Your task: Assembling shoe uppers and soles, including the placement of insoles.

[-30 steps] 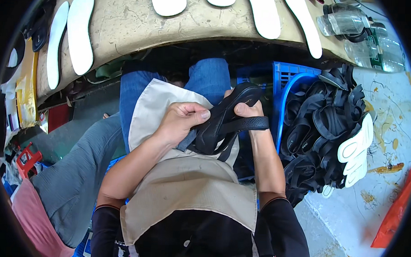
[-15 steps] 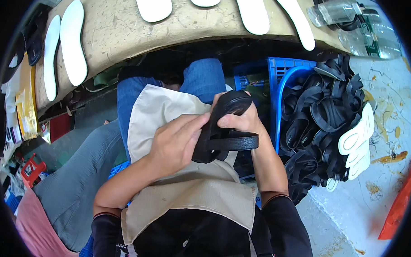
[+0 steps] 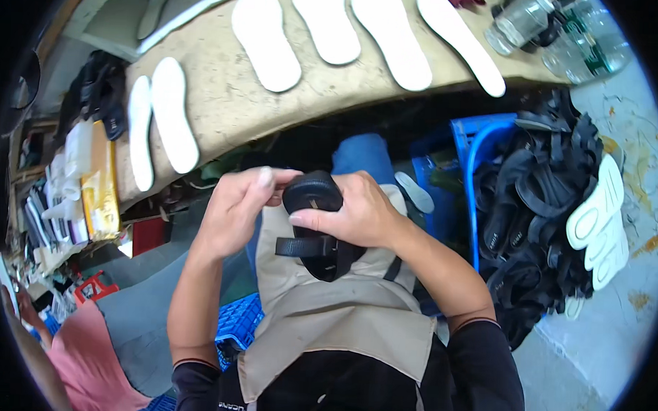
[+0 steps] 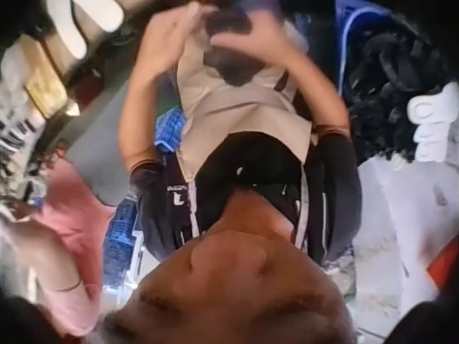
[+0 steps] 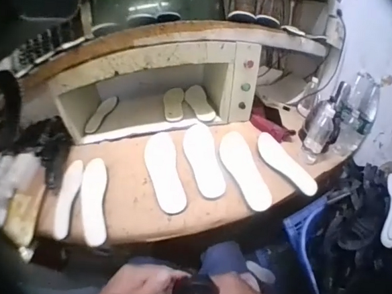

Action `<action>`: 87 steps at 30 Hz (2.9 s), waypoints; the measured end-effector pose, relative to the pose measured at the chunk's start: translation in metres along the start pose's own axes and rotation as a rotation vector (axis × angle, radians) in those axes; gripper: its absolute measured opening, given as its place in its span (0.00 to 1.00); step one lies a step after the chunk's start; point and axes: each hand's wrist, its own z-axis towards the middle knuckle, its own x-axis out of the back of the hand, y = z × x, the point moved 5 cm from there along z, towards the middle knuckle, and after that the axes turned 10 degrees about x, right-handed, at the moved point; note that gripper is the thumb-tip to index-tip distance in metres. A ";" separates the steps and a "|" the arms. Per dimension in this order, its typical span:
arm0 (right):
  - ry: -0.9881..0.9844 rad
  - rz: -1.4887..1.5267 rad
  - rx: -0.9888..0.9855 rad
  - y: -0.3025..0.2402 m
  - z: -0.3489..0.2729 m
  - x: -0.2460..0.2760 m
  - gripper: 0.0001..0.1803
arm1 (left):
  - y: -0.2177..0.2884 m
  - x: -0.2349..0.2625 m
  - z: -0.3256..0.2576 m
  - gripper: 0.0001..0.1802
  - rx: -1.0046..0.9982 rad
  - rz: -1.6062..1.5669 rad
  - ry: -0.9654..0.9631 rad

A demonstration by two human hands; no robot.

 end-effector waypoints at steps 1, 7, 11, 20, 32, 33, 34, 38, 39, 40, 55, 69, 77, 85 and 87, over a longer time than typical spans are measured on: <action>-0.021 -0.037 0.052 -0.007 0.005 -0.006 0.18 | 0.015 0.005 0.003 0.17 -0.022 0.100 -0.081; -0.021 -0.083 0.061 -0.048 -0.013 -0.018 0.16 | 0.044 0.010 -0.013 0.11 -0.030 0.313 -0.196; -0.138 -0.142 0.031 -0.047 -0.018 -0.012 0.15 | 0.033 0.000 -0.015 0.12 0.073 0.189 -0.129; -0.062 -0.110 0.043 -0.031 -0.035 -0.011 0.16 | 0.064 -0.027 -0.053 0.14 -0.419 0.852 0.059; 0.597 0.861 0.168 0.060 -0.015 0.049 0.31 | -0.017 0.023 -0.078 0.15 0.033 0.329 0.375; 0.607 0.792 0.014 0.048 0.000 0.053 0.32 | -0.048 0.006 -0.093 0.13 0.130 0.490 0.103; 0.492 0.532 -0.001 0.051 0.027 0.060 0.32 | -0.066 0.006 -0.088 0.11 0.184 0.669 -0.159; 0.070 0.070 0.053 0.041 0.024 0.026 0.33 | -0.062 0.005 -0.047 0.23 -0.056 0.221 0.230; 0.028 0.074 0.039 0.038 0.023 0.016 0.33 | -0.039 -0.003 -0.034 0.28 -0.327 0.225 0.339; 0.030 0.078 0.012 0.036 0.025 0.010 0.33 | -0.027 -0.011 -0.024 0.31 -0.357 0.263 0.325; 0.290 -0.041 0.216 0.027 0.031 0.021 0.05 | -0.029 -0.005 0.007 0.10 -0.077 0.452 0.334; 0.177 0.244 0.004 0.060 0.052 0.014 0.17 | -0.065 -0.003 0.049 0.12 0.290 -0.580 -0.162; 0.170 0.044 -0.013 0.059 0.051 0.015 0.24 | -0.075 -0.018 0.032 0.14 0.328 -0.281 0.040; -0.011 0.401 0.012 0.046 0.070 -0.008 0.29 | -0.075 -0.010 0.010 0.18 0.146 -0.289 -0.010; 0.126 0.270 0.076 0.052 0.065 -0.013 0.30 | -0.078 -0.012 0.011 0.17 0.204 -0.396 0.020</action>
